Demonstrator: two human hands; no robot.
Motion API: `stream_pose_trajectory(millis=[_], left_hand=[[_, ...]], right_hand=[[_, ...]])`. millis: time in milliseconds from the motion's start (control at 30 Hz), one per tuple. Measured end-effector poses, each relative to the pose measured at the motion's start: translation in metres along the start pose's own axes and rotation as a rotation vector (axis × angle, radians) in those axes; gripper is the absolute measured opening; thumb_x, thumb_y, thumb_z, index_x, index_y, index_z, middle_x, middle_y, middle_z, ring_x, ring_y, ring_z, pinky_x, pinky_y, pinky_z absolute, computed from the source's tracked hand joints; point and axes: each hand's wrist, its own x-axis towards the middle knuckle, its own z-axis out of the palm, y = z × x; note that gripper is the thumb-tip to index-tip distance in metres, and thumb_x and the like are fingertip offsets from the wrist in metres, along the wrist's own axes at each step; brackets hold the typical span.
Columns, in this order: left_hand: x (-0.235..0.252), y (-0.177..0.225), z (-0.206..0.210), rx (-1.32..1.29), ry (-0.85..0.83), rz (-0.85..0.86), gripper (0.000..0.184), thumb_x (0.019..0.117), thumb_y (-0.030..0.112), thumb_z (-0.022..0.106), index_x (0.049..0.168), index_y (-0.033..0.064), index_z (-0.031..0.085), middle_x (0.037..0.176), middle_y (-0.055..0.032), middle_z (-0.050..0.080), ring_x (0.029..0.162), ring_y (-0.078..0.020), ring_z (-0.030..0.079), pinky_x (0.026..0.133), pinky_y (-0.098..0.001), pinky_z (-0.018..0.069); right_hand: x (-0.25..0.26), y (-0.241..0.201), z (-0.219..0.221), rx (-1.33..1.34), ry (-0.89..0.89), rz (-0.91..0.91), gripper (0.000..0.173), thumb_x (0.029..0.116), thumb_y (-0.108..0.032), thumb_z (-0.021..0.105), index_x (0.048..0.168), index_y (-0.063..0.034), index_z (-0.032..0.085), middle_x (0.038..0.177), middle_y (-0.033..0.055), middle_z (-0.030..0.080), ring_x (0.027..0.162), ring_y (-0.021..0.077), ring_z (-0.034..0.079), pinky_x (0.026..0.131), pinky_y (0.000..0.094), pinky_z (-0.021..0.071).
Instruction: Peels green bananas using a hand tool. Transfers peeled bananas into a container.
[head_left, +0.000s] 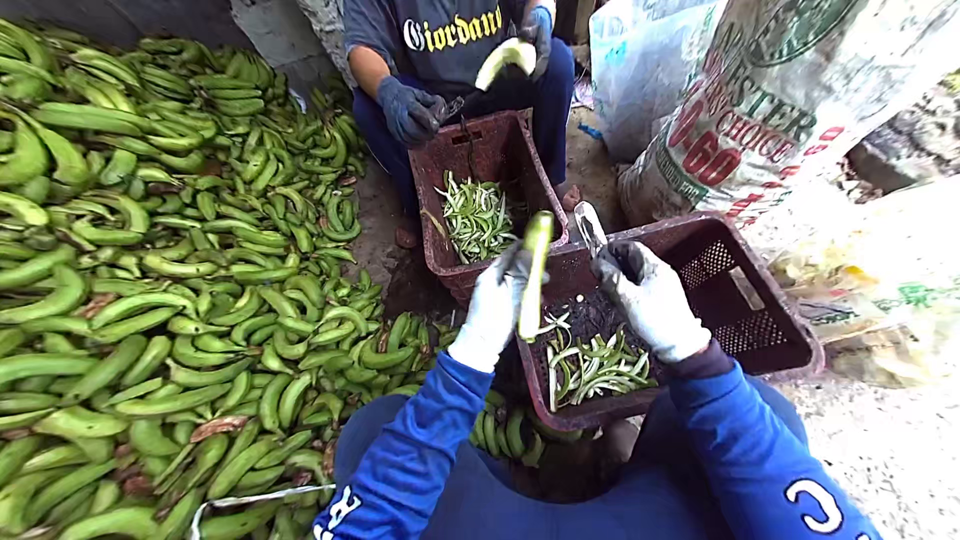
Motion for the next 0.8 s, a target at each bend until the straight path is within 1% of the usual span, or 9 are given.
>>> stream_pose_trajectory(millis=[100,200,267,333,433,500,633,700,800], left_hand=[[0.011,-0.013,-0.018,-0.109,0.079,0.043,0.049,0.1074,0.056,0.038,0.145,0.0270,0.052,0.099,-0.0064,0.072,0.067,-0.0169,0.064,0.058,-0.0331,0.0561],[0.014,-0.009,-0.028,-0.045,0.147,0.121,0.048,0.1076,0.055,0.039,0.149,0.0342,0.050,0.112,-0.0026,0.070,0.083,-0.0145,0.068,0.071,-0.0361,0.0598],[0.014,-0.008,-0.026,-0.150,0.142,0.127,0.046,0.1085,0.052,0.039,0.150,0.0354,0.048,0.102,-0.0042,0.069,0.070,-0.0144,0.064,0.059,-0.0322,0.0570],[0.011,-0.007,-0.024,-0.240,0.079,0.109,0.045,0.1097,0.047,0.039,0.153,0.0360,0.045,0.102,-0.0059,0.069,0.068,-0.0151,0.063,0.058,-0.0313,0.0565],[0.003,-0.001,-0.020,-0.171,-0.060,0.039,0.040,0.1105,0.034,0.041,0.149,0.0239,0.049,0.105,-0.0059,0.069,0.078,-0.0150,0.067,0.066,-0.0336,0.0595],[-0.002,0.004,-0.019,-0.066,-0.188,-0.092,0.042,0.1087,0.039,0.046,0.146,0.0218,0.055,0.104,-0.0063,0.071,0.081,-0.0155,0.069,0.071,-0.0346,0.0610],[-0.001,-0.009,-0.012,-0.301,-0.455,-0.305,0.043,0.1071,0.039,0.049,0.145,0.0183,0.053,0.095,-0.0087,0.069,0.067,-0.0123,0.063,0.056,-0.0252,0.0548],[0.005,-0.015,-0.011,-0.458,-0.468,-0.322,0.050,0.1043,0.043,0.054,0.148,0.0191,0.048,0.094,-0.0109,0.068,0.066,-0.0141,0.064,0.056,-0.0249,0.0552],[0.013,-0.015,-0.007,-0.456,-0.227,-0.179,0.050,0.1058,0.044,0.051,0.149,0.0189,0.046,0.100,-0.0132,0.070,0.071,-0.0204,0.069,0.060,-0.0325,0.0605]], right_hand=[[-0.019,-0.008,0.017,0.109,-0.130,-0.123,0.038,0.1016,-0.035,0.060,0.135,-0.0161,0.063,0.108,0.0011,0.071,0.087,0.0112,0.070,0.075,0.0367,0.0622],[-0.031,-0.020,0.037,0.098,-0.231,-0.243,0.036,0.1001,-0.036,0.063,0.128,-0.0143,0.068,0.111,0.0007,0.069,0.094,0.0094,0.067,0.082,0.0333,0.0608],[-0.035,-0.020,0.048,-0.008,-0.262,-0.267,0.039,0.0987,-0.044,0.063,0.127,-0.0184,0.071,0.110,-0.0010,0.069,0.096,0.0086,0.066,0.083,0.0344,0.0593],[-0.031,-0.013,0.055,-0.075,-0.253,-0.274,0.041,0.0986,-0.049,0.061,0.127,-0.0205,0.072,0.108,-0.0013,0.069,0.094,0.0092,0.065,0.082,0.0362,0.0585],[-0.011,-0.001,0.048,-0.145,-0.105,-0.329,0.037,0.0979,-0.043,0.065,0.126,-0.0196,0.073,0.109,0.0013,0.068,0.094,0.0131,0.066,0.080,0.0397,0.0594],[0.007,0.002,0.032,-0.193,0.045,-0.309,0.035,0.0994,-0.038,0.064,0.126,-0.0168,0.072,0.112,0.0060,0.068,0.099,0.0188,0.067,0.084,0.0451,0.0586],[0.029,0.009,-0.003,-0.125,0.212,-0.015,0.050,0.1038,-0.048,0.055,0.140,-0.0143,0.061,0.125,0.0098,0.069,0.110,0.0220,0.068,0.096,0.0513,0.0550],[0.018,0.005,-0.004,-0.085,0.197,-0.009,0.052,0.1004,-0.051,0.058,0.138,-0.0153,0.059,0.112,0.0074,0.071,0.091,0.0186,0.069,0.080,0.0476,0.0585],[-0.007,-0.004,0.014,-0.018,0.097,-0.053,0.045,0.0960,-0.045,0.066,0.129,-0.0148,0.061,0.097,0.0026,0.069,0.078,0.0146,0.067,0.069,0.0424,0.0590]])
